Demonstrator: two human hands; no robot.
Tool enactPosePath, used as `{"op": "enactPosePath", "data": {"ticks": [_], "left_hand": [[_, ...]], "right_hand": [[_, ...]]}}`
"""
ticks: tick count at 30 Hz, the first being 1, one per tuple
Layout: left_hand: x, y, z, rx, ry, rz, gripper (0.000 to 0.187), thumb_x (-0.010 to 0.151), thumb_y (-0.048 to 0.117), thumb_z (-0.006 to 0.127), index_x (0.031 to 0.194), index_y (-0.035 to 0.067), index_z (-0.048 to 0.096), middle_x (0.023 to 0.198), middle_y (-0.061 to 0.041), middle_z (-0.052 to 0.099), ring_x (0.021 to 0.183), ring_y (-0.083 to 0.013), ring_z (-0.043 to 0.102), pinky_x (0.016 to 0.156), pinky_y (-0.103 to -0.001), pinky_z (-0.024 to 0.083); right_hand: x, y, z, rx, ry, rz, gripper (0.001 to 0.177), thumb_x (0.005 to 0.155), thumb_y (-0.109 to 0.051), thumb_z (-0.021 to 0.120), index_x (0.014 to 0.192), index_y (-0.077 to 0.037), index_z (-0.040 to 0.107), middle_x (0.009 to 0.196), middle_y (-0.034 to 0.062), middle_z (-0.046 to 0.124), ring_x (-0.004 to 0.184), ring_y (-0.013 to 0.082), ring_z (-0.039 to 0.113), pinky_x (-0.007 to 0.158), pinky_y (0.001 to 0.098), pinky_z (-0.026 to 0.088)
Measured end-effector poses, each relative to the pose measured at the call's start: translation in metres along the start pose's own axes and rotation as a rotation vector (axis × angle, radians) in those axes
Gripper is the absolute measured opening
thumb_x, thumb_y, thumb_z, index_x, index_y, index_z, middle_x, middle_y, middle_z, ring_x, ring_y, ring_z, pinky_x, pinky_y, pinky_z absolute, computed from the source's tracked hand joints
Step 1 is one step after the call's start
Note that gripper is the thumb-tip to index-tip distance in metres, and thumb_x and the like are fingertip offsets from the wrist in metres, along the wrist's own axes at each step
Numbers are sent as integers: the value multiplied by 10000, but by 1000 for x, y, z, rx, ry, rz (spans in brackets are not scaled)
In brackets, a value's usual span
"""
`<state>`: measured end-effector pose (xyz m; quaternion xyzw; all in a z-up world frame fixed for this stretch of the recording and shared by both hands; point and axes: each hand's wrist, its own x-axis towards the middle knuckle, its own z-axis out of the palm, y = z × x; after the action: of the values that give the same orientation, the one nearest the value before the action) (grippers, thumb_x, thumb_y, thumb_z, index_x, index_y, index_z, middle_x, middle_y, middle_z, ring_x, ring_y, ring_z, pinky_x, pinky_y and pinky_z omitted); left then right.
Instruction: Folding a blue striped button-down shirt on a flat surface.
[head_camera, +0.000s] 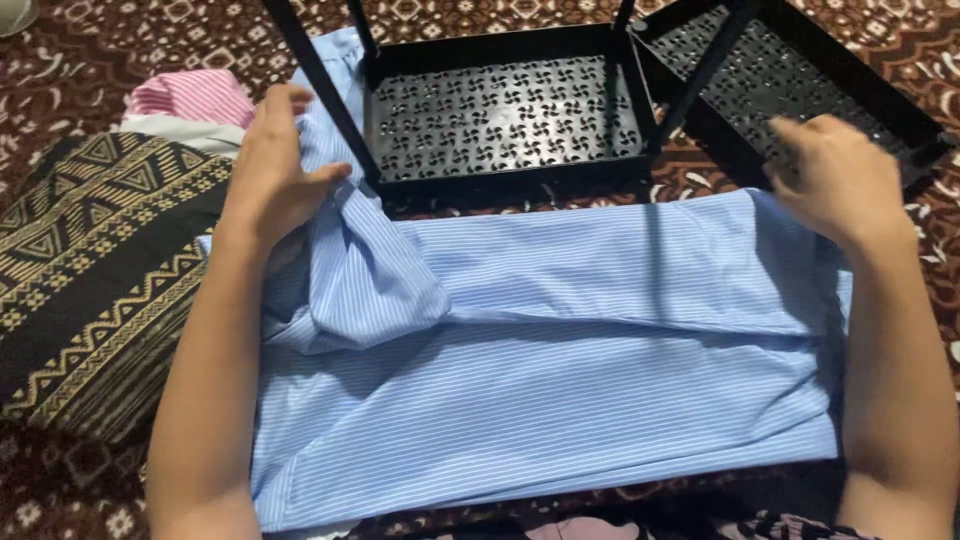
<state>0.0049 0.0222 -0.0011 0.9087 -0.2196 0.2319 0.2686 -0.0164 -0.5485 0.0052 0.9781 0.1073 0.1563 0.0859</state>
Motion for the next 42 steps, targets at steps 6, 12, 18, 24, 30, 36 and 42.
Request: {"op": "enactPosePath", "data": {"ticks": [6, 12, 18, 24, 30, 36, 42], "left_hand": [[-21, -32, 3, 369, -353, -444, 578, 860, 467, 875, 1226, 56, 699, 1126, -228, 717, 1045, -422, 663, 858, -527, 489], [-18, -15, -12, -30, 110, -444, 189, 872, 167, 802, 994, 30, 757, 951, -149, 786, 889, -256, 786, 809, -349, 581], [-47, 8, -21, -302, 534, -316, 132, 1192, 100, 595, 1171, -18, 538, 1067, -75, 566, 914, -138, 530, 834, -312, 482], [-105, 129, -35, -85, -44, 252, 138, 996, 62, 583, 1128, 26, 568, 1057, -128, 607, 945, -306, 616, 826, -440, 482], [-112, 183, -46, -305, -501, 536, 229, 915, 125, 667, 1124, 47, 619, 1114, -84, 685, 998, -250, 658, 902, -386, 530], [-114, 158, -57, -330, -546, 449, 643, 732, 459, 859, 1130, 12, 623, 1123, -111, 658, 1071, -304, 631, 936, -443, 494], [-103, 113, -76, 17, -449, 265, 675, 500, 240, 866, 1130, 101, 666, 1166, -42, 687, 1133, -274, 637, 1009, -471, 415]], "right_hand": [[-17, -23, -31, -21, -13, -9, 209, 1084, -339, 718, 1165, -150, 755, 1014, 66, 731, 944, 275, 716, 807, 393, 572], [-2, -124, -118, -121, -507, -74, 367, 1023, -390, 600, 1311, -169, 651, 961, 51, 735, 810, 190, 748, 692, 313, 632], [-12, -169, -107, 176, -246, -563, 424, 915, -325, 659, 1276, -101, 648, 1118, 111, 699, 1015, 263, 698, 880, 419, 577], [0, -234, -146, 678, 412, -832, 438, 967, -204, 695, 1375, -118, 557, 1512, 236, 345, 1468, 429, 345, 1231, 542, 396], [-15, -259, -130, 511, 99, -1128, 221, 777, -190, 690, 937, -44, 736, 1568, 138, 462, 1469, 443, 314, 1200, 640, 131], [-29, -227, -120, 489, 5, -1149, 163, 771, -120, 666, 661, -9, 710, 1404, 168, 603, 1408, 322, 457, 1165, 540, 288], [-70, -214, -117, 517, -554, -1370, 397, 665, -360, 724, 805, 10, 689, 1044, 181, 620, 1171, 375, 560, 1068, 590, 375]]}}
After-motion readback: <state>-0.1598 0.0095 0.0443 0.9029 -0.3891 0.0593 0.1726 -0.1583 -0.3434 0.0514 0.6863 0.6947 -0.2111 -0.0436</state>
